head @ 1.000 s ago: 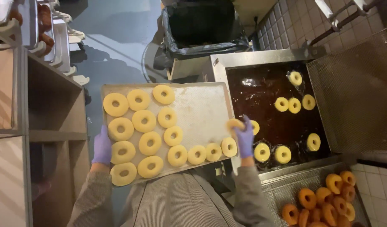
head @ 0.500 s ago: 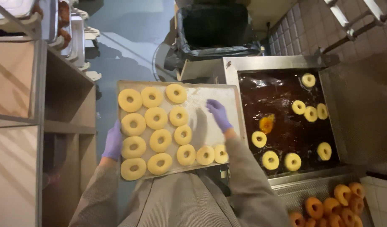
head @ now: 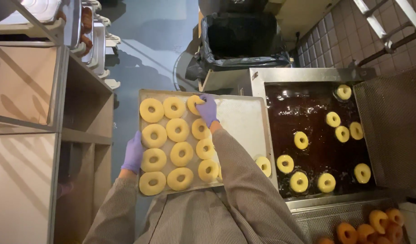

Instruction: Frying donuts in a commercial deep fryer, flipping them, and then arranging the finished donuts onto a tray with a paper liner.

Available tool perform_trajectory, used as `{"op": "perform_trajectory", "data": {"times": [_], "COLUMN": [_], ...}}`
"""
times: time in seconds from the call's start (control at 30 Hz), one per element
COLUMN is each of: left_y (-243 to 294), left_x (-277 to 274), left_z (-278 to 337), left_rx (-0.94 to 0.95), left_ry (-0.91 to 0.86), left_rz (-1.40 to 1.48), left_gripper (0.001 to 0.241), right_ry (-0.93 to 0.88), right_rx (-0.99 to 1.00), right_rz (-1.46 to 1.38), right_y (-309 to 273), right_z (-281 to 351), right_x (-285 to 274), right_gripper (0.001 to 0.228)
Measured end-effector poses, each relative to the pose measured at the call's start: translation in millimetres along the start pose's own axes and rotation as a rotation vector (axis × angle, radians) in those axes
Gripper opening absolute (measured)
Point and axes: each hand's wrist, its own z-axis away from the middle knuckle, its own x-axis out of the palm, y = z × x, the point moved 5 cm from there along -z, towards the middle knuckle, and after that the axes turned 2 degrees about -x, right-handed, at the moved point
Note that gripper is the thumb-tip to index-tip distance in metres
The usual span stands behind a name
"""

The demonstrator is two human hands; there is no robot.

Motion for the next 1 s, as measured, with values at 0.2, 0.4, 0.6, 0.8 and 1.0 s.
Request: {"op": "perform_trajectory", "data": {"times": [0.2,0.4,0.6,0.8,1.0], "left_y": [-21.8,-8.0,-18.8,-35.1,-14.4], "left_x": [-0.6,0.6,-0.8,3.2,-1.4], "left_z": [-1.9,0.0,-4.7,-11.3,-3.6], "left_rx": [-0.057,-0.002,0.127,0.18,0.194], "left_ry": [-0.018,-0.008,-0.026,-0.015,0.0], "left_rz": [0.03,-0.011,-0.322,-0.311,-0.336], "left_gripper": [0.052,0.051,0.034,0.025,0.034], "right_ry": [-0.266,-0.414,-0.384,0.287,0.377], "right_rx": [-0.073,-0.277,-0.019,0.096,0.098], "right_rz": [-0.412,0.18,-0.365,-0.254,0.546], "right_y": [-37.4,12.4,18.8,76.4,224.5], "right_z": [35.0,79.1,104.2,94.2,55.3], "right_x": [-45.9,-48.6,-86.3,-259.2,-368.0], "right_gripper": [0.045,0.037,0.038,0.051,0.059]}}
